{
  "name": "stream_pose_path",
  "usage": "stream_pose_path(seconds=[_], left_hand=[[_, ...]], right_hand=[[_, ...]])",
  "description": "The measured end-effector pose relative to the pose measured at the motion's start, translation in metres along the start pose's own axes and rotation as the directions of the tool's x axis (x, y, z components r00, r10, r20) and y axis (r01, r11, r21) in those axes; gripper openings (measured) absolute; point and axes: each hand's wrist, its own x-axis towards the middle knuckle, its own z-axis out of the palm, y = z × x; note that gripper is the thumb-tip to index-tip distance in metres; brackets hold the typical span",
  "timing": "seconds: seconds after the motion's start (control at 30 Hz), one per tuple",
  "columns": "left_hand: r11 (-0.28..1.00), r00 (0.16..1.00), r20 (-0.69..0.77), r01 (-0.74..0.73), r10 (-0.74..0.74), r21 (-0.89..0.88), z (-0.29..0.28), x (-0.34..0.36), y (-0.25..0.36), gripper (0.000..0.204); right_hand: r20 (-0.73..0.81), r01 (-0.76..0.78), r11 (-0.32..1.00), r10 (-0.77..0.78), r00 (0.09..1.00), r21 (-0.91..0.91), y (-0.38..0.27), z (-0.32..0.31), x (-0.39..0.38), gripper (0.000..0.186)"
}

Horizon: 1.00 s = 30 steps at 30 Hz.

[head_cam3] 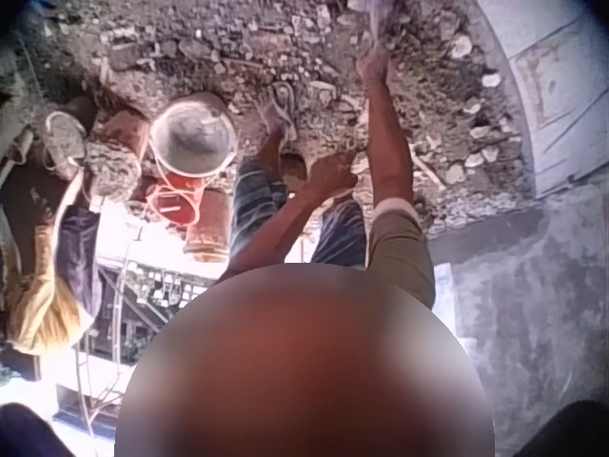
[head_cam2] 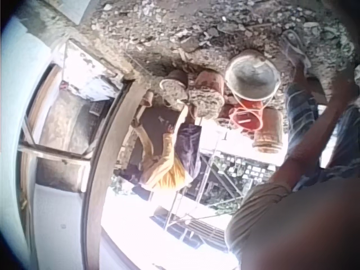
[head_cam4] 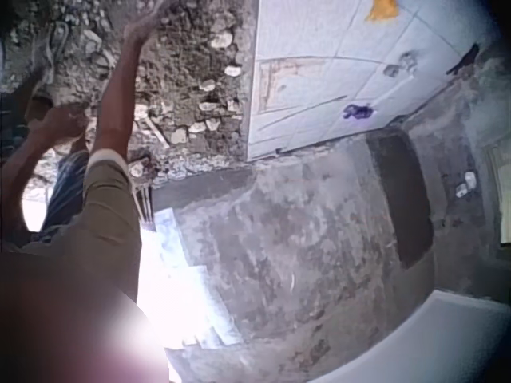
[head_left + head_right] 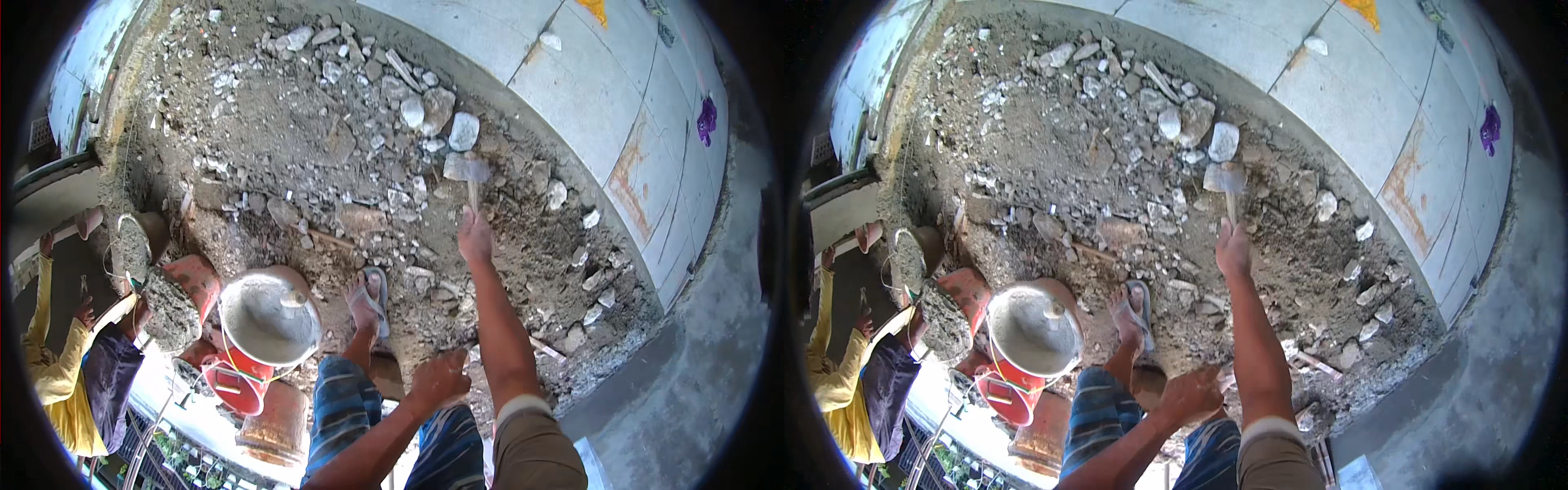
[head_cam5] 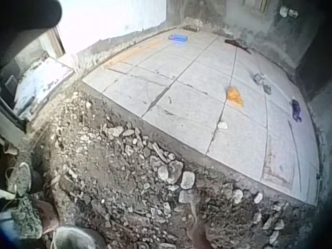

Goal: Laying mortar and broken stones/tiles to create a finished floor surface at a renovation site.

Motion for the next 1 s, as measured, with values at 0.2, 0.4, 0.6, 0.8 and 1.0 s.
stream_pose_path(seconds=[0.2, 0.4, 0.6, 0.8, 1.0], left_hand=[[0.997, 0.983, -0.166, -0.070, 0.074, 0.030, 0.014, -0.006, -0.045, 0.032], [0.992, 0.962, -0.246, -0.124, 0.118, -0.006, 0.017, -0.009, -0.022, 0.036], [0.992, 0.988, -0.119, -0.106, 0.097, -0.070, 0.011, 0.008, 0.003, 0.038], [0.999, 0.997, -0.074, 0.020, -0.022, -0.029, 0.006, -0.001, -0.019, 0.035], [0.995, 0.995, -0.097, -0.034, 0.024, -0.094, 0.002, -0.003, -0.007, 0.036]], right_hand=[[0.086, -0.140, 0.901, 0.115, 0.990, 0.410, -0.131, -0.084, -0.009, 0.043], [-0.610, 0.652, 0.212, -0.233, 0.757, 0.728, -0.184, -0.165, 0.034, 0.055], [-0.188, 0.137, 0.966, -0.096, 0.977, 0.220, -0.032, -0.009, 0.071, 0.043], [-0.109, 0.034, 0.832, 0.032, 0.993, 0.554, -0.090, -0.048, 0.041, 0.040], [-0.542, 0.549, 0.118, -0.092, 0.836, 0.827, -0.150, -0.103, 0.051, 0.032]])
